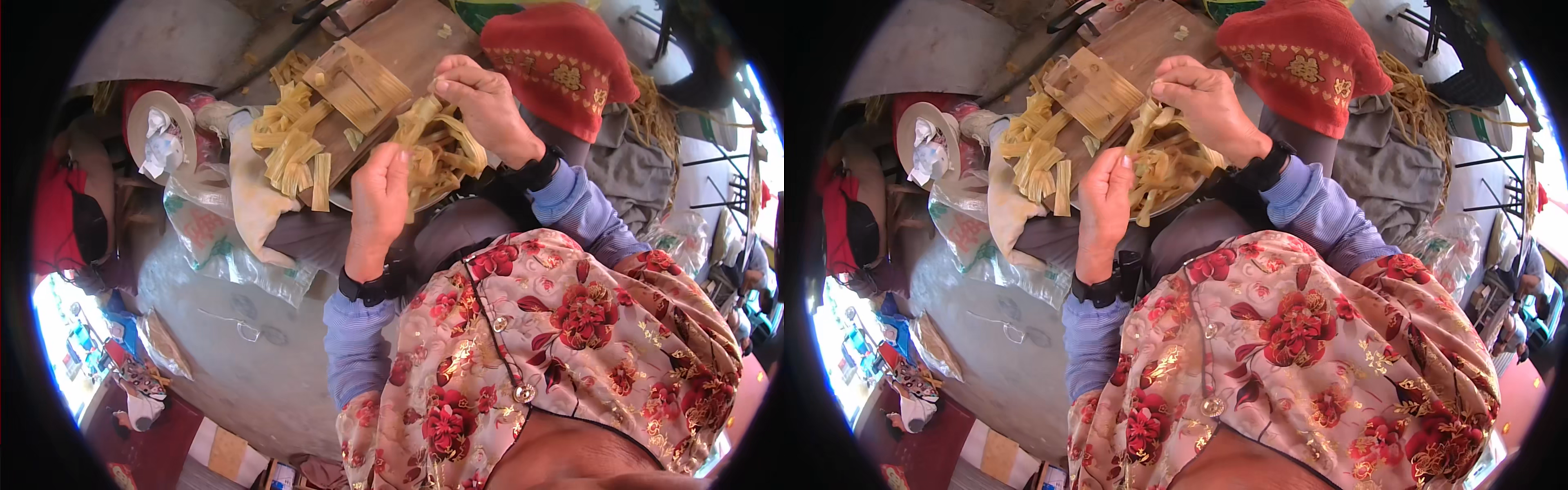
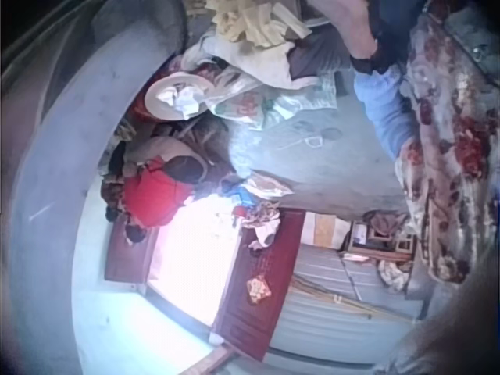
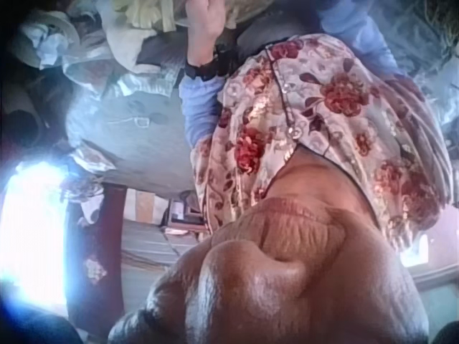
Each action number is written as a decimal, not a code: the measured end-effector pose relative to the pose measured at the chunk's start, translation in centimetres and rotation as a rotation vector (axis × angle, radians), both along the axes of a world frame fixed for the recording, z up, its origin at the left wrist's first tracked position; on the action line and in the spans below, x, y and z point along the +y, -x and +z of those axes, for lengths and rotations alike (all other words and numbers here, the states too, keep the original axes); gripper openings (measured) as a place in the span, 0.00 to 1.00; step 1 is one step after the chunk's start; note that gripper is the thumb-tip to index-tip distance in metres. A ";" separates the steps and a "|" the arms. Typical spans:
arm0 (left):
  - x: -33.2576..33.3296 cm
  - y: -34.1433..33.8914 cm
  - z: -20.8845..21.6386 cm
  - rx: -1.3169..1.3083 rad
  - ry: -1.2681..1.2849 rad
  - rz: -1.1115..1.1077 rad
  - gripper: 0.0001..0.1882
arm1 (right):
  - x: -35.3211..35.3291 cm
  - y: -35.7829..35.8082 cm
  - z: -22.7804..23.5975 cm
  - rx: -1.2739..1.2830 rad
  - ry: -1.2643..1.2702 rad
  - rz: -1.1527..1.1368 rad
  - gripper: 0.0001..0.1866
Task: The person folds and rolls yellow paper strips by hand, inserting them into a wooden slot or holder while sitting on the floor.
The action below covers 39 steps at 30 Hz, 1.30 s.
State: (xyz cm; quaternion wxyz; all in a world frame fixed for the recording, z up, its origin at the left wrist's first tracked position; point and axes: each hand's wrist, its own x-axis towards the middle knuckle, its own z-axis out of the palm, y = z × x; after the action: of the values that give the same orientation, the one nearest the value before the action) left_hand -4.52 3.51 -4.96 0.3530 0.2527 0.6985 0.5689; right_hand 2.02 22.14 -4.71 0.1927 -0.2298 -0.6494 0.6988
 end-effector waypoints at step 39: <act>1.3 0.8 2.5 -0.726 -0.348 0.044 0.09 | 1.1 -0.3 2.2 -0.258 0.364 0.601 0.08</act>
State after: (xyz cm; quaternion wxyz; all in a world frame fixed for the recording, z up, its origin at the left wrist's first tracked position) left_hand -5.36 4.82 -2.42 0.5167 0.0763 0.4268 0.7383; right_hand 2.33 23.21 -2.47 -0.1485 -0.1454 -0.5718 0.7936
